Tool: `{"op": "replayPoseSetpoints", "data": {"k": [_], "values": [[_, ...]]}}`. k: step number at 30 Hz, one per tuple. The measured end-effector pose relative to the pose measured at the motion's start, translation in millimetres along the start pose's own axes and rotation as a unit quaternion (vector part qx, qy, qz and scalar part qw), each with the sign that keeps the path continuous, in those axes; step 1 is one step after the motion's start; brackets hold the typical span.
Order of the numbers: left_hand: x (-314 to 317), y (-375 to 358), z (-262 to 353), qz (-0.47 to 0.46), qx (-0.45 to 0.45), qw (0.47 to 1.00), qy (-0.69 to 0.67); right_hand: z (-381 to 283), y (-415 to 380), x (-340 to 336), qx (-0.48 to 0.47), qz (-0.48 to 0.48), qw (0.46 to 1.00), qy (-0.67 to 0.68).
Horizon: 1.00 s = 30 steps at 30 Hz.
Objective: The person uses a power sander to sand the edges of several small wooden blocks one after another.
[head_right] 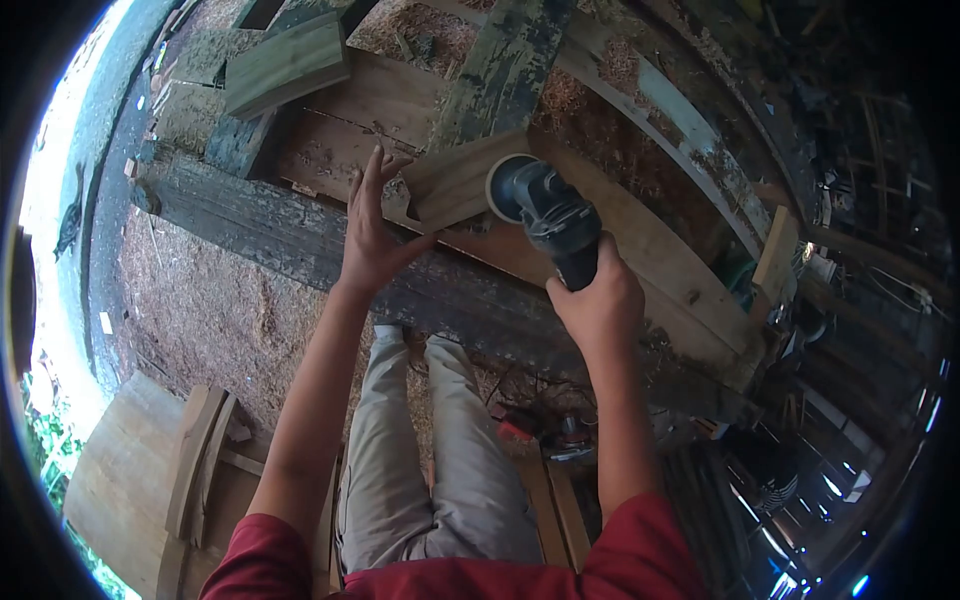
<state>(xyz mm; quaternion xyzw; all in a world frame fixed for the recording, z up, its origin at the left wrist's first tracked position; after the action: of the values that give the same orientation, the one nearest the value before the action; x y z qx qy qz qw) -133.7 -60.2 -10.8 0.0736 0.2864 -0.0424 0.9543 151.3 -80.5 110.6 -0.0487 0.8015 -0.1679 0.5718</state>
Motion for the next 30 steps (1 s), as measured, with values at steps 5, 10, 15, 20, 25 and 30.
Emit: {"op": "replayPoseSetpoints", "data": {"k": [5,10,15,20,25,30], "values": [[2,-2,1,0.028,-0.008,0.999,-0.027,-17,2,3,-0.024,-0.008,1.0,0.004],[1,-4,3,0.032,-0.013,0.999,-0.036,-26,6,3,-0.005,-0.006,1.0,-0.006],[1,-5,3,0.034,-0.008,0.999,-0.031,-24,18,-1,0.006,0.01,1.0,-0.004],[5,-7,5,0.031,-0.034,0.999,-0.017,-40,14,8,-0.02,-0.011,1.0,-0.014],[3,-8,4,0.025,-0.047,0.998,-0.021,-41,32,-3,0.012,0.012,1.0,-0.009],[5,-8,3,0.03,-0.046,0.998,-0.032,-41,27,0,0.01,0.0,1.0,-0.01]]}}
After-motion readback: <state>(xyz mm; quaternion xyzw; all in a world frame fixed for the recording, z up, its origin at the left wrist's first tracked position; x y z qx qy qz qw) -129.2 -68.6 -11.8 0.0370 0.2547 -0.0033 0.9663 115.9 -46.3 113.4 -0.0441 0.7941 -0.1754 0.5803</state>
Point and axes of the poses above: each hand's wrist, its own y-axis towards the middle knuckle, its own x-axis out of the palm, z = x × y, the point moved 4 cm from there along y, towards the middle knuckle, and after that the axes turned 7 degrees about -z, right-handed, at the moved point
